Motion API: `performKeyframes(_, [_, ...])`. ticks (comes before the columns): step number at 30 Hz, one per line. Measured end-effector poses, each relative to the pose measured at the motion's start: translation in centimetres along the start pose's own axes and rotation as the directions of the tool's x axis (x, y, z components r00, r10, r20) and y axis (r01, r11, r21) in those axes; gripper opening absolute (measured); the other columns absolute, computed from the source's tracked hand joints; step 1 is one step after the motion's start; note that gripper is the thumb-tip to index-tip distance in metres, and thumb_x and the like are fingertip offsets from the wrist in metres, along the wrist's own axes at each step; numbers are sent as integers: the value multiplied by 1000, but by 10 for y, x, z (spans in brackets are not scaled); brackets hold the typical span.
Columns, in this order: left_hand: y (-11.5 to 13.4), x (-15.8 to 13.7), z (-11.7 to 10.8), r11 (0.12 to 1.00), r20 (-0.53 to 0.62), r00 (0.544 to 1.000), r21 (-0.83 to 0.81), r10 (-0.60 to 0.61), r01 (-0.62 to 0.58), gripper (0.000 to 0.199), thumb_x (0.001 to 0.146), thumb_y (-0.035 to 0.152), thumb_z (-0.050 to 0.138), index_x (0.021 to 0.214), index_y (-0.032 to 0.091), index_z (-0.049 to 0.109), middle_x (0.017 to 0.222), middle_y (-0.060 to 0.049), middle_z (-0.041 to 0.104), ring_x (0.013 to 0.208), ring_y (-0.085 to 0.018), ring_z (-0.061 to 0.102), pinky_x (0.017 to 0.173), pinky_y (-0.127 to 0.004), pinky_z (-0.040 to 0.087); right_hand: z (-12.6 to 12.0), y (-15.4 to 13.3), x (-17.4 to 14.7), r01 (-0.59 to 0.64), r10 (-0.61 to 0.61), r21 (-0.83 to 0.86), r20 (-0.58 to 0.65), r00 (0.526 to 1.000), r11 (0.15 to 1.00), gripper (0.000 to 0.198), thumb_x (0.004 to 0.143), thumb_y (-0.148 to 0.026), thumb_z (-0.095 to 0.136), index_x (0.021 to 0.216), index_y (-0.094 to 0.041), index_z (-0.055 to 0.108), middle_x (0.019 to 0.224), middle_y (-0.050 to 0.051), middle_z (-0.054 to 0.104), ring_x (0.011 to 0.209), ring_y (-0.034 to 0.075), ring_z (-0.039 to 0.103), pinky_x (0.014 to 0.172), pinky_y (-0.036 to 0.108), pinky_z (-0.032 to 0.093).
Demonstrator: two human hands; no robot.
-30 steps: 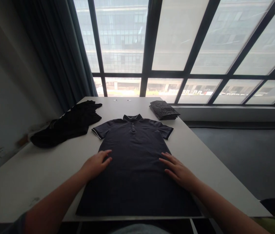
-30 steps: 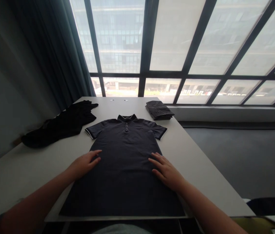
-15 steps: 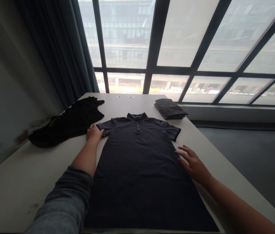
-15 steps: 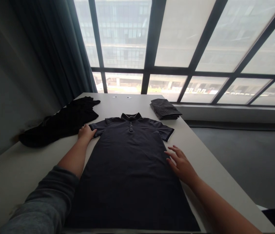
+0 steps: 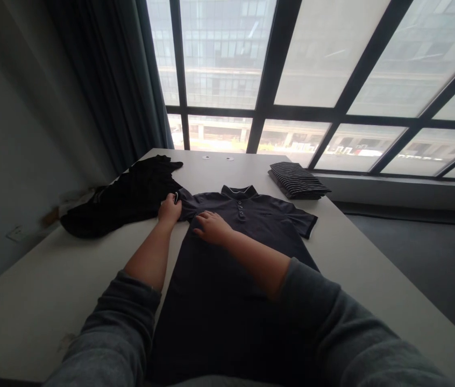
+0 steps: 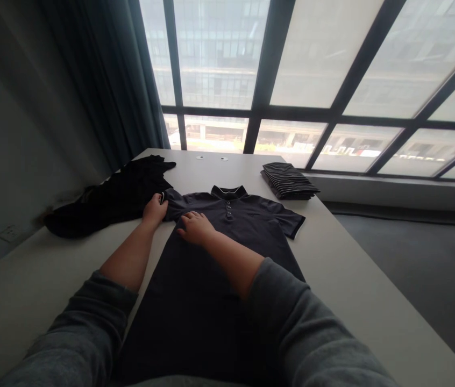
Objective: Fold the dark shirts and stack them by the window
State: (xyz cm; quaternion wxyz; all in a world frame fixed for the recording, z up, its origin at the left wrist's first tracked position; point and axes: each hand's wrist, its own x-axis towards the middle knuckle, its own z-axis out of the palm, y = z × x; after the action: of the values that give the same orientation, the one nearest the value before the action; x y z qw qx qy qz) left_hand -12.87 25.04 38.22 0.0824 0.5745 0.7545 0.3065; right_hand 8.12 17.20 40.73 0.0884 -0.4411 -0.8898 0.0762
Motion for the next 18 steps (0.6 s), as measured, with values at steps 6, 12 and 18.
performKeyframes(6, [30,-6,-8,990,-36,994,-92,100,-103,27,99,32,59,125,24,63,116,-10,77,106,-27,74,87,-32,51,23,-28,13,-105,106,-23,36,994,994,61,107,-53,49,151,-12,55,157,21,52,149,38,41,123,66,29])
performKeyframes(12, [49,-13,-8,967,0,982,-174,190,-187,25,95,30,65,119,22,68,117,-10,77,111,-27,71,92,-32,50,36,-43,5,-71,71,11,22,997,997,63,106,-55,48,153,-14,53,163,21,44,153,39,34,123,69,27])
performKeyframes(18, [55,-18,0,927,61,961,-287,271,-244,27,94,31,65,118,19,69,117,-8,77,106,-24,72,93,-31,52,42,-43,8,-35,33,76,16,999,996,57,108,-55,45,154,-23,53,169,16,38,157,40,28,123,75,21])
